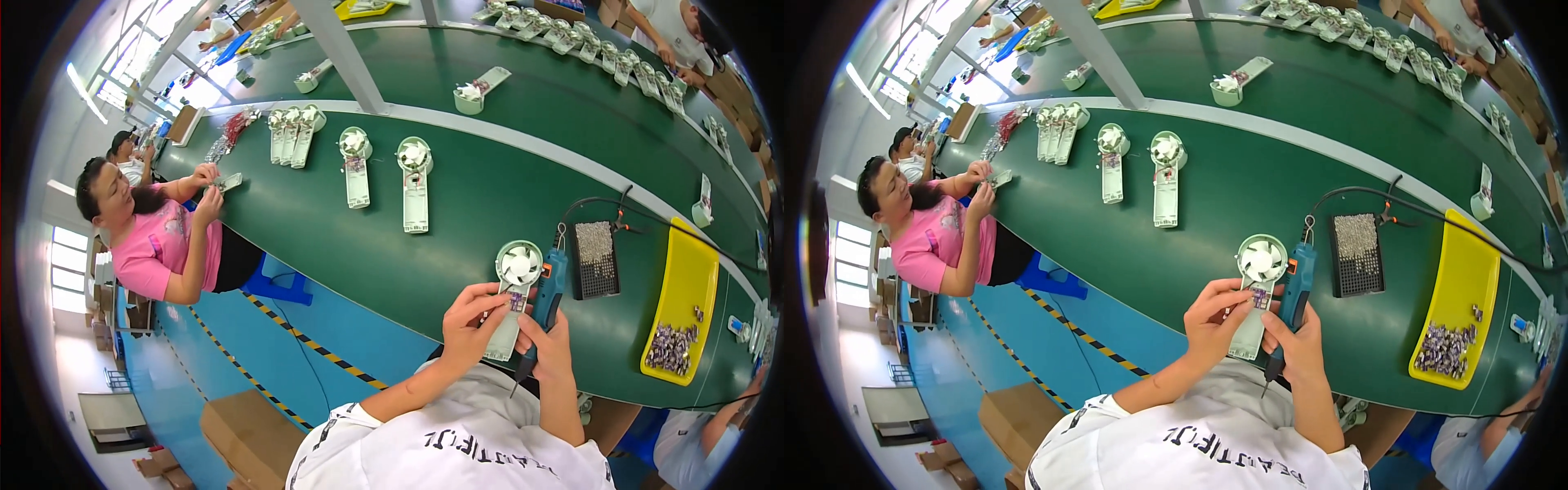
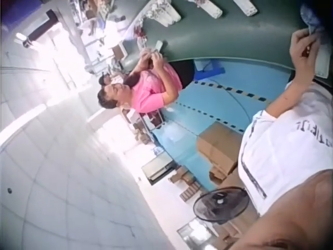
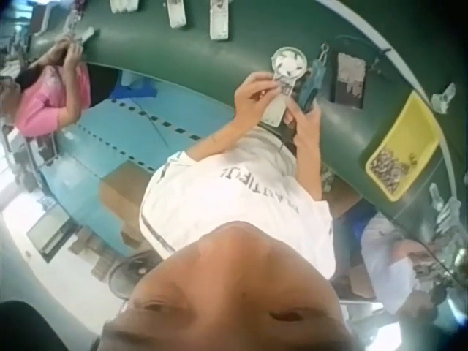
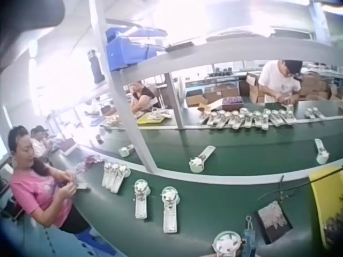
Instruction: Assembling handheld electronic fans by installing motors and plastic housings using a power screwdriver on an assembly line.
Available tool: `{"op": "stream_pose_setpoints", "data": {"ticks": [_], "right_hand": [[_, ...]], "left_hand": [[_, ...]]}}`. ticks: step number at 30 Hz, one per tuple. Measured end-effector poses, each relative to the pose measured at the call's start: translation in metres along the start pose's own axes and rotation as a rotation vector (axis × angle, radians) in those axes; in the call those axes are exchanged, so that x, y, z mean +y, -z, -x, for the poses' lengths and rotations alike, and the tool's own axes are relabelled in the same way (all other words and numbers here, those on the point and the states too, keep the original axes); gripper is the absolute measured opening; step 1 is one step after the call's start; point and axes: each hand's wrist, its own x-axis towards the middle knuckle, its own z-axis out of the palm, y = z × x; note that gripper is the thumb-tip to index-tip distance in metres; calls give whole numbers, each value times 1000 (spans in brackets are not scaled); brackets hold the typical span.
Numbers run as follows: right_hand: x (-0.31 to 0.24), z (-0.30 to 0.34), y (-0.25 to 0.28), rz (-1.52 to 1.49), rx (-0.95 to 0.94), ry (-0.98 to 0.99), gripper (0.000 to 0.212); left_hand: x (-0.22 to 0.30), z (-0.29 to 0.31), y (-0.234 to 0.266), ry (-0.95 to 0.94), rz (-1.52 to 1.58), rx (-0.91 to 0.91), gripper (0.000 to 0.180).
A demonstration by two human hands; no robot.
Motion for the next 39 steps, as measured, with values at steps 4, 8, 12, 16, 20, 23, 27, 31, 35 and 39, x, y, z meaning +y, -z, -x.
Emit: {"op": "stream_pose_setpoints", "data": {"ticks": [4, 8, 12, 16, 20, 23, 27, 31, 35, 39], "right_hand": [[2, -2, -6, 10, -32, -29, 51], [-12, 2, -31, 19, -61, -10, 56], [-35, 18, 16, 173, 86, 244, 59], [-60, 29, 110, 644, 496, 428, 50], [-78, 26, 137, 1171, 731, 440, 55], [-81, 23, 139, 1190, 804, 410, 65], [-74, 13, 149, 1462, 886, 440, 67], [-74, 20, 141, 1591, 936, 438, 61], [-76, 29, 144, 1589, 875, 603, 54], [-123, 35, 147, 1376, 933, 720, 44]], "left_hand": [[9, -4, 5, 8, 16, 46, 21], [26, -9, 30, -18, -199, 143, 17], [51, -54, 113, -139, -279, 439, 16], [69, -131, 230, -165, -416, 475, 27], [39, -178, 314, -15, -420, 424, 25], [20, -195, 310, 15, -433, 348, 21], [21, -203, 307, -307, -953, 387, 35], [48, -189, 179, -436, -1113, 68, 55], [29, -210, 118, -219, -1086, -336, 52], [10, -227, 168, -353, -1086, -353, 17]]}}
